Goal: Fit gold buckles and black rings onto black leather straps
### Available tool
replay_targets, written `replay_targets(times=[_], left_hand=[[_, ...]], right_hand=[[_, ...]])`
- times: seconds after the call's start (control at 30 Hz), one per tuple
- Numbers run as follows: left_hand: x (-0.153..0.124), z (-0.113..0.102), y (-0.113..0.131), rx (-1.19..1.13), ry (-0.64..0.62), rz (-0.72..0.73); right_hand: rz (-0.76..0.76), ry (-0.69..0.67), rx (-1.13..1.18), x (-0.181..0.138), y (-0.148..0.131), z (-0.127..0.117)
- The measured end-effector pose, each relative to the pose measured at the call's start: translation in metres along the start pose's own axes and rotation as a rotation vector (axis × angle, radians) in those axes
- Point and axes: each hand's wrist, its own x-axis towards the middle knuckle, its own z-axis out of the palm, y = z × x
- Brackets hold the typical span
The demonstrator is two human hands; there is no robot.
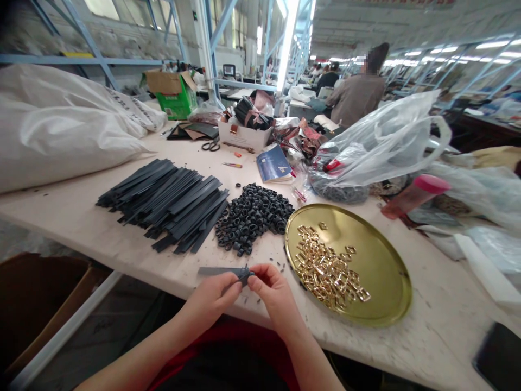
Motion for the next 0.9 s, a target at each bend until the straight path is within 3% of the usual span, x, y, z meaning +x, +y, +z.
replay_targets(times=[0.17, 0.4, 0.47, 0.53, 0.6, 0.67, 0.73, 0.83, 0.9], left_hand=[[0.008, -0.005, 0.003, 0.024, -0.153, 0.029], [0.003, -0.003, -0.003, -0.526, -0.499, -0.221], [0.003, -0.001, -0.007, -0.559, -0.460, -0.197], [0.006, 0.002, -0.010, -0.591, -0.330, -0.147], [0.010, 0.005, -0.013, -0.616, -0.228, -0.134], [0.014, 0.007, -0.012, -0.645, -0.192, -0.154], [0.018, 0.009, -0.009, -0.685, -0.182, -0.186], [0.022, 0.012, -0.001, -0.725, -0.110, -0.221], [0.022, 0.014, 0.004, -0.733, -0.083, -0.250]], right_hand=[[0.034, -0.054, -0.128, -0.002, -0.006, -0.003], [0.016, -0.039, -0.168, 0.000, -0.004, -0.005], [0.007, -0.087, -0.173, 0.001, -0.001, -0.002], [-0.024, -0.156, -0.207, 0.003, -0.001, -0.004], [-0.098, -0.132, -0.369, 0.012, -0.009, -0.016], [-0.195, 0.042, -0.744, 0.027, -0.025, -0.039], [-0.240, 0.294, -1.352, 0.047, -0.042, -0.068], [-0.193, 0.414, -1.527, 0.075, -0.056, -0.100], [-0.169, 0.429, -1.540, 0.087, -0.054, -0.108]])
